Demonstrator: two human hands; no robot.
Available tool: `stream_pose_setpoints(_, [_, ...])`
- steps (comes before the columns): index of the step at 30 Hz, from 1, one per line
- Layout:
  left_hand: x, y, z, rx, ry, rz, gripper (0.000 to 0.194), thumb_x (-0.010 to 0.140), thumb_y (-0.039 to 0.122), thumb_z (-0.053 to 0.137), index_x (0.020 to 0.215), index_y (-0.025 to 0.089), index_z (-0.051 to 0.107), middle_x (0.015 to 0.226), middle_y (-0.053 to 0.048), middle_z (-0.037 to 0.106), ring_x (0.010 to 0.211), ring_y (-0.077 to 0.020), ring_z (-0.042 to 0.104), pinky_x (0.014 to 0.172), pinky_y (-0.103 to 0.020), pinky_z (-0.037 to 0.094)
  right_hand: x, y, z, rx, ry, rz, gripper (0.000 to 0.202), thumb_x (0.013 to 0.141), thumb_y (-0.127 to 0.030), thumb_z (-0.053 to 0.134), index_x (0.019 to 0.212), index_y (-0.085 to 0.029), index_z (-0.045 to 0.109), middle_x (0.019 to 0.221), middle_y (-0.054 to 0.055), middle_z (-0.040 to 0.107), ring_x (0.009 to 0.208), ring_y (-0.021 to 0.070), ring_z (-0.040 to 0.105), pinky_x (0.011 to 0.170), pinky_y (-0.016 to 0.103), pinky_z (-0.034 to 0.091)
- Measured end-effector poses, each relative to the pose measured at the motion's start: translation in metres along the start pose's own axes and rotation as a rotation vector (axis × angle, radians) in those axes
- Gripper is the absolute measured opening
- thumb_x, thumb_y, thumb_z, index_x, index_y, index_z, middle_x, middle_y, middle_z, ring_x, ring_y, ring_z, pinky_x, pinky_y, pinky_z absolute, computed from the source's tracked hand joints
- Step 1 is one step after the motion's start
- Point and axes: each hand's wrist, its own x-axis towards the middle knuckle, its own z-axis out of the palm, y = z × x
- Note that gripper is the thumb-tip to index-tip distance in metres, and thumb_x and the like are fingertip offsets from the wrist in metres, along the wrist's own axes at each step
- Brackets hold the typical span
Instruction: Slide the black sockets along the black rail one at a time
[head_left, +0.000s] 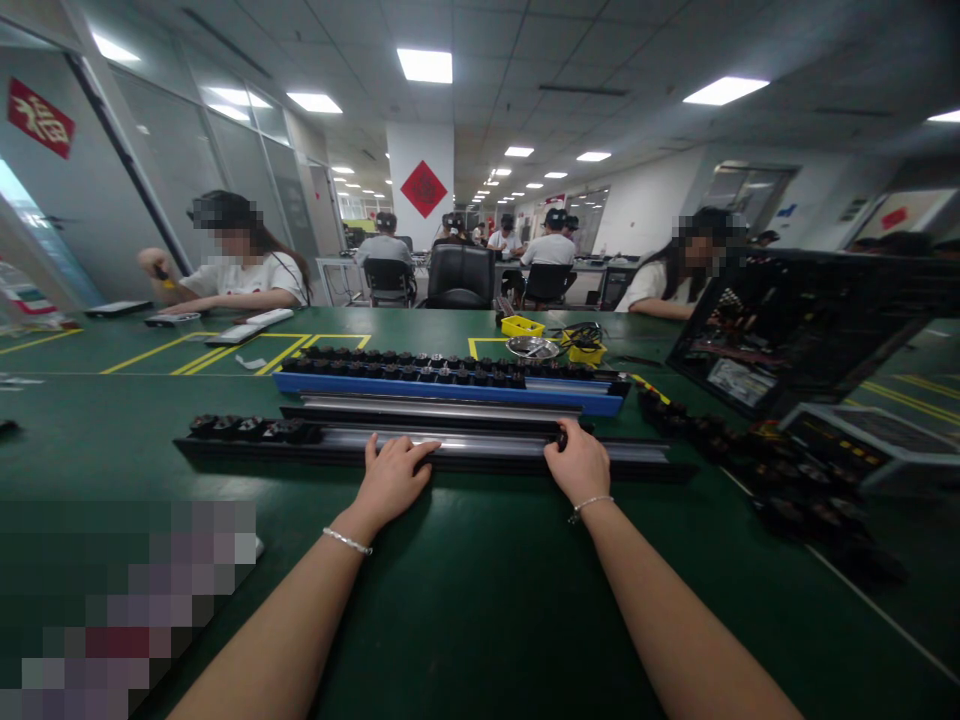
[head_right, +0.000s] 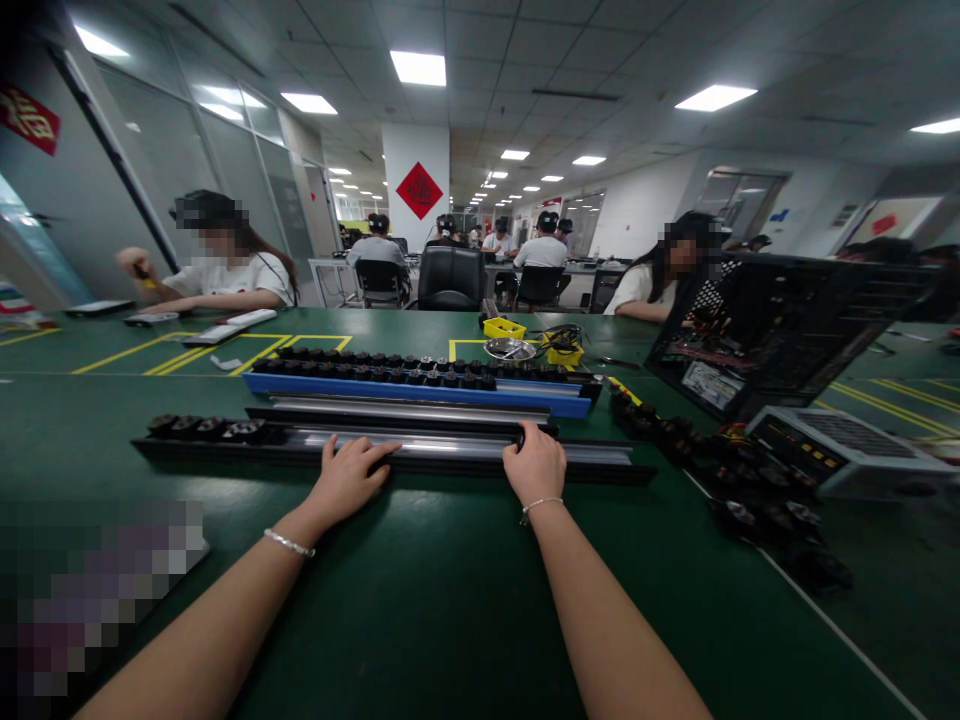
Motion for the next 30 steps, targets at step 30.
stream_pose_setpoints(30, [0.000, 0.001, -0.002, -0.010, -0.018, -0.014, 0.038, 0.084, 0.033, 0.044, 0.120, 0.037, 0.055, 0.091, -0.002, 0.059, 0.098, -0.0207, 0.054, 0.106, -0.057, 0.012, 0.001, 0.021, -0.008, -0.037, 0.066, 0.024, 0.040, 0.073, -0.027, 0.047, 0.111, -0.016, 0.058, 0.099, 0.010, 0.065, 0.098, 0.0233, 0.056, 0.088, 0.035, 0.038])
